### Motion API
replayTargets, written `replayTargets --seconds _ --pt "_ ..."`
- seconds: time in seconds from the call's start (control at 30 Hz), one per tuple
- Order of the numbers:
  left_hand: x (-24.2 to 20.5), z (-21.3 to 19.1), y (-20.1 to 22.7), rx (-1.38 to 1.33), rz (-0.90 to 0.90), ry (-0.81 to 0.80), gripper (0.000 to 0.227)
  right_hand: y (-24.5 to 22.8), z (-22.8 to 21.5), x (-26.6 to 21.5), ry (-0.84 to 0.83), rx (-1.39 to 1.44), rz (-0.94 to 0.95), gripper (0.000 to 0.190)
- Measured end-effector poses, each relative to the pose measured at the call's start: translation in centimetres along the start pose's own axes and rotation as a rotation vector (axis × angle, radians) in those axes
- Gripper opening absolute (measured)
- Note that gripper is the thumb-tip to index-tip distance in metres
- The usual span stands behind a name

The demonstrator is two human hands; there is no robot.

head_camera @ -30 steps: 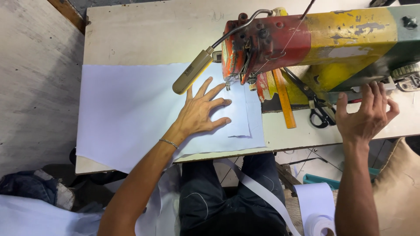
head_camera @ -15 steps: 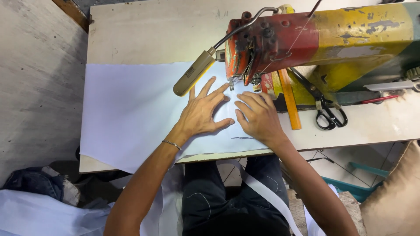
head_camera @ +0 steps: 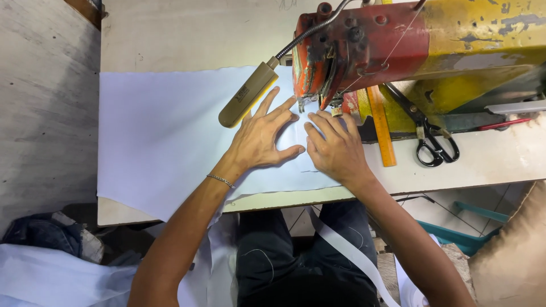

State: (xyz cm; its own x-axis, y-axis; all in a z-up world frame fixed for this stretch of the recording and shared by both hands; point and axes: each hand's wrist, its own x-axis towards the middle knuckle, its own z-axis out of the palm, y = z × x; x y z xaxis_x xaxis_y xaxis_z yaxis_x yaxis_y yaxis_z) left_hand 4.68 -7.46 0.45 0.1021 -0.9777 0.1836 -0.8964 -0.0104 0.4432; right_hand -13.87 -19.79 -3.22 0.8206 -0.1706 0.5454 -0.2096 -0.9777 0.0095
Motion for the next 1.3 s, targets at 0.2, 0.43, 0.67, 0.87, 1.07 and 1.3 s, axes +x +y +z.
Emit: replayTargets --seconds 0.2,0.43,0.67,0.87,1.07,1.3 --pt "0.6 0.9 -1.4 0.012 0.021 0.038 0.059 0.3 -0.1 -0.2 -0.01 0.021 -0.015 0.033" --pt "-0.1 0.4 -0.5 -0.025 0.005 0.016 0.051 -0.7 -3.9 -3.1 -0.252 0.315 0.003 0.042" --pt "-0.6 -1.1 1.0 -0.005 -0.001 -0.004 0.06 2.0 -0.9 -2.3 0.137 0.355 0.287 0.024" --pt "-0.6 -2.0 2.0 0.009 -0.034 -0.062 0.08 0.6 -2.0 -1.6 0.201 0.539 0.459 0.026" --pt "-0.4 -2.1 2.0 0.037 -0.043 -0.079 0.083 -1.3 -2.1 -2.2 0.221 0.411 0.042 0.011" --pt "-0.8 -0.6 0.7 0.139 0.077 0.018 0.075 -1.5 -2.2 -3.1 0.14 0.337 -0.005 0.012"
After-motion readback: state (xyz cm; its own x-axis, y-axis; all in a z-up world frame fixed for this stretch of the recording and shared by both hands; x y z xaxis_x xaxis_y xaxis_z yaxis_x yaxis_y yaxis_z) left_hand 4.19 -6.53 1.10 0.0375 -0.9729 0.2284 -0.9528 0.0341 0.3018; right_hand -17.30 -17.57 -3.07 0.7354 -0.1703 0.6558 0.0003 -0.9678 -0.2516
